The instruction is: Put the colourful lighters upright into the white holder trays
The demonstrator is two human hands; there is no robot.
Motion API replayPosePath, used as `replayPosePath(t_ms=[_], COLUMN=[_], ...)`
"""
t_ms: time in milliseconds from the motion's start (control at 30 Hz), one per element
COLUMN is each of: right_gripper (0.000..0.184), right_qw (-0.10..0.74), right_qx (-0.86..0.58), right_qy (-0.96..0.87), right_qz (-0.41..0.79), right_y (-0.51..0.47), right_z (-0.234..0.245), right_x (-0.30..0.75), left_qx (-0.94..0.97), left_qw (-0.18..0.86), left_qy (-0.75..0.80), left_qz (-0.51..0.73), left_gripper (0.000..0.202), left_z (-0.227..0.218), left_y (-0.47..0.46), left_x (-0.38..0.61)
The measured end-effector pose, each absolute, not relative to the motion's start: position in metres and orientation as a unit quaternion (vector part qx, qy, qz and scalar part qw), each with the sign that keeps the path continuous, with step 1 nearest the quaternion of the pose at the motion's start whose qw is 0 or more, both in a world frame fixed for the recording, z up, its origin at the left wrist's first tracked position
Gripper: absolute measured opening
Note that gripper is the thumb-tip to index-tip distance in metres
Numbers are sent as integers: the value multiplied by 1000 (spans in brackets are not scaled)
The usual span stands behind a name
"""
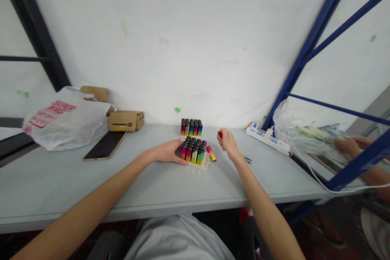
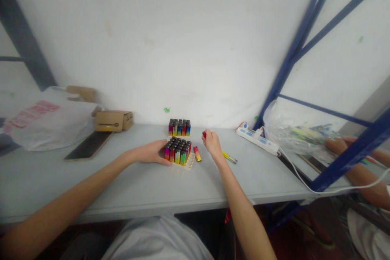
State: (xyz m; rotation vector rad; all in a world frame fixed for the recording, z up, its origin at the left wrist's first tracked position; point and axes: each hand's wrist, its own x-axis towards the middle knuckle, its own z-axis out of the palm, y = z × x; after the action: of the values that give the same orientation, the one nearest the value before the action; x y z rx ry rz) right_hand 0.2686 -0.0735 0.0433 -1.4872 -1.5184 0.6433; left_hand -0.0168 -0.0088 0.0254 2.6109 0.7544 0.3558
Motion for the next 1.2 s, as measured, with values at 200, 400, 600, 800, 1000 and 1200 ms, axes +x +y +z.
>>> replayPosePath(t_ms=[200,400,600,800,1000,1200], right_gripper=[51,61,50,30,30,28], right_qw=[466,432,367,336,336,292], right_qx=[-587,-482,-466,-552,-520,-503], right_qy=[-551,-636,-716,-739,-723,-769], right_qz=[367,420,368,190,308,265], right_y=[-75,-84,-84,-75,-76,-78], right_z=[43,55,51,41,34,35], right_x=[271,276,287,284,283,283], left_qx=[935,929,931,932,930,930], left_qw=[192,214,211,208,223,206], left_qy=[268,271,269,272,265,283], left_qz=[130,130,128,122,123,116], left_gripper=[83,80,82,81,81,81], left_z=[25,26,29,32,29,31], left_y=[-9,-10,-12,-15,-11,-14], left_x=[-16,-15,-15,-14,-14,-14])
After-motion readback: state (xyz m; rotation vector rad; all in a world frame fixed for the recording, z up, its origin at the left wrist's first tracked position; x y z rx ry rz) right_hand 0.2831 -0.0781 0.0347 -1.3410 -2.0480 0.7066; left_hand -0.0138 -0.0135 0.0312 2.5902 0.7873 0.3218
